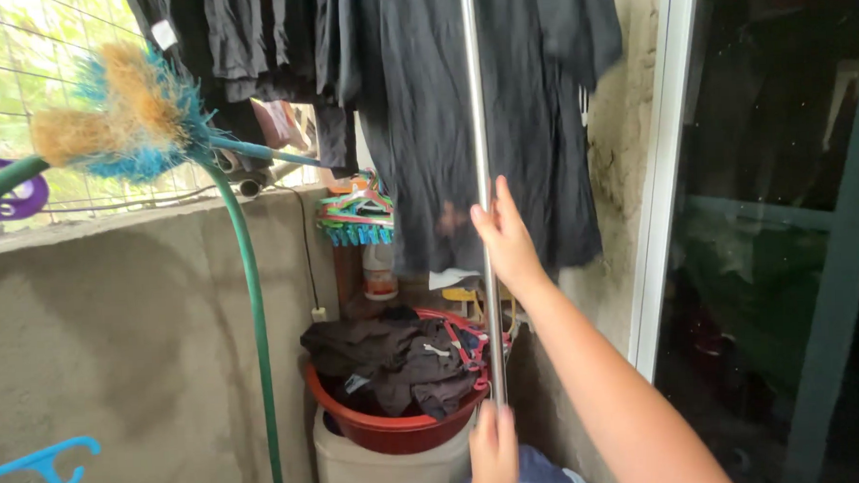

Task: The person uses a long metal pole with a hook to lift clothes on hangers and hang them on a clothesline. They repeatedly pick up garments from a bucket, place them on hangers, and raise them to the line using the pole.

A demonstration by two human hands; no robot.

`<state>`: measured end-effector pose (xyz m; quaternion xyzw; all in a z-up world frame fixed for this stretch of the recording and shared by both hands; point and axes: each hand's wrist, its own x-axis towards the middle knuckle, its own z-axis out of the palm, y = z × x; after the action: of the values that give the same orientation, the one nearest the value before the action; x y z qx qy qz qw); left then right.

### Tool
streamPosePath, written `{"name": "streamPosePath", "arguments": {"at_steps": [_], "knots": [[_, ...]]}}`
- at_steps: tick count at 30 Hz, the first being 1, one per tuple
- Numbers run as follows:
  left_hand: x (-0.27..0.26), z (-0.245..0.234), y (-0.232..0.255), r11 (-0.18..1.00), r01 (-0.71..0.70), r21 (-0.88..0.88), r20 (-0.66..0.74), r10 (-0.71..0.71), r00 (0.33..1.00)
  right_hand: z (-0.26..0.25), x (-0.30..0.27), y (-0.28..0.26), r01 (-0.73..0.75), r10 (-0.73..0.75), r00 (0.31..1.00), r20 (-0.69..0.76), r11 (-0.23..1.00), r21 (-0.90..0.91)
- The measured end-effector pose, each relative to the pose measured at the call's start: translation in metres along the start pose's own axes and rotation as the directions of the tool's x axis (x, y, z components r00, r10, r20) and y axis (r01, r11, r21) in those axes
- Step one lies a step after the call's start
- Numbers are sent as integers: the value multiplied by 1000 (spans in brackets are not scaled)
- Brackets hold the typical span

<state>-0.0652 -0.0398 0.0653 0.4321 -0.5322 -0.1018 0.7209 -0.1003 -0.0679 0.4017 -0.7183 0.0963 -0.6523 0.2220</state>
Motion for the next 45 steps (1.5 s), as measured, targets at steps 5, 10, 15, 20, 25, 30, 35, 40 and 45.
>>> {"name": "streamPosePath", "arguments": {"at_steps": [5, 10, 15, 20, 25, 30, 35, 40, 45], "knots": [[141, -4, 116, 980, -176, -99, -44, 172, 984, -27, -135, 15, -251, 237, 966, 108, 958, 141], [219, 16, 197, 989, -146, 12, -40, 147, 988, 7, -207, 23, -556, 582, 809, -86, 804, 209], [263, 36, 221, 927, -372, -58, -29, 370, 928, -9, -92, 8, -203, 242, 916, -320, 968, 150], [301, 14, 219, 976, -218, -18, -82, 216, 973, -44, 25, -34, 12, -26, 966, -258, 998, -57], [314, -22, 227, 968, -247, 33, -147, 249, 957, -60, 106, -86, -184, 181, 953, -241, 983, 11], [313, -58, 244, 968, -251, 28, -177, 252, 951, -72, 140, -121, -196, 177, 951, -253, 979, -52], [306, -78, 255, 962, -267, 58, -168, 273, 947, -77, 151, -139, -227, 200, 949, -243, 970, -88], [298, -82, 249, 972, -227, 64, -137, 234, 962, -69, 138, -130, -238, 226, 950, -216, 971, -33], [295, -63, 229, 964, -266, -12, -111, 263, 958, -63, 117, -105, -255, 265, 953, -146, 963, 86]]}}
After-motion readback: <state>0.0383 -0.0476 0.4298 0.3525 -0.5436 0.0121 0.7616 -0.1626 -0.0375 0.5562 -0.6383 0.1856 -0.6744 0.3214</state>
